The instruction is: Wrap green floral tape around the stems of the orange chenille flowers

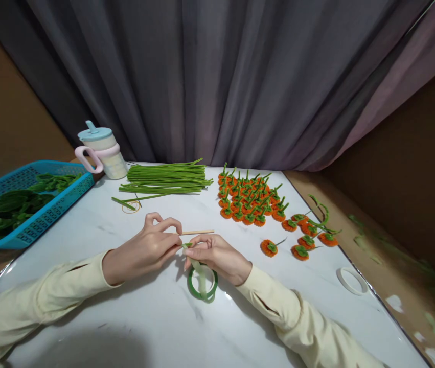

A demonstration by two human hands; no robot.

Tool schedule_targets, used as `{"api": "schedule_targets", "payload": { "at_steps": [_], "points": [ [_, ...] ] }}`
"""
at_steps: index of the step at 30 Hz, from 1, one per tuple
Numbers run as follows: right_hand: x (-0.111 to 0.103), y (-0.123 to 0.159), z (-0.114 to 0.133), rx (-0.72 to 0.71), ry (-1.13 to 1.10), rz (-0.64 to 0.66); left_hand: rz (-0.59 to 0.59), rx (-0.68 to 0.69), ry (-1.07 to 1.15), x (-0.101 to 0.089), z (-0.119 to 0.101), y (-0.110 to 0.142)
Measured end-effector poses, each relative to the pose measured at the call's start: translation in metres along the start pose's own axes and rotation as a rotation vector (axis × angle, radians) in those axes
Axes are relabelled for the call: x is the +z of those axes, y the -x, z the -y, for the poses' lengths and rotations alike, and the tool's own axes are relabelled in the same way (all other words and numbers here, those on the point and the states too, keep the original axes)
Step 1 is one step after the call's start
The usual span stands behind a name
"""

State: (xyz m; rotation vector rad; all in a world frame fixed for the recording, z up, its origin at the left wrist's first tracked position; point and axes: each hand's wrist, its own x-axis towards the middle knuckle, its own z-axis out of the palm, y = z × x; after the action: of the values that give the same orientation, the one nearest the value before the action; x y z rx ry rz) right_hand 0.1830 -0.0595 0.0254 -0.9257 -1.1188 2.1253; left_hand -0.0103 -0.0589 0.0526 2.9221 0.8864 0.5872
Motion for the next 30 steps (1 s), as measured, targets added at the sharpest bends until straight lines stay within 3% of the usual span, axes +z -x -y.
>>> {"api": "schedule_targets", "payload": {
  "at_steps": [4, 11, 19, 21, 24, 27, 30],
  "points": [
    [0.0, 0.0, -0.002, -0.011, 0.013, 0.024, 0.003, -0.059, 0.131, -0.004, -0.001, -0.002],
    [-0.003, 0.006, 0.009, -0.143, 0.312, 0.033, 0.151, -0.222, 0.405, -0.007, 0.0, -0.006],
    [-0.006, 0.012, 0.016, -0.268, 0.666, 0.052, 0.266, -0.183, 0.6, -0.014, 0.0, -0.01],
    [-0.006, 0.014, 0.017, -0.376, 0.826, 0.053, 0.268, -0.179, 0.641, -0.014, 0.001, -0.01],
    [-0.005, 0.018, 0.017, -0.677, 1.123, 0.059, 0.307, -0.253, 0.832, -0.013, 0.006, -0.01],
    [-0.005, 0.02, 0.014, -1.012, 1.413, 0.112, 0.443, -0.366, 1.069, -0.013, 0.011, -0.012],
    [-0.007, 0.018, 0.008, -1.203, 1.634, 0.142, 0.524, -0.345, 1.021, -0.015, 0.011, -0.014]
  ]
}}
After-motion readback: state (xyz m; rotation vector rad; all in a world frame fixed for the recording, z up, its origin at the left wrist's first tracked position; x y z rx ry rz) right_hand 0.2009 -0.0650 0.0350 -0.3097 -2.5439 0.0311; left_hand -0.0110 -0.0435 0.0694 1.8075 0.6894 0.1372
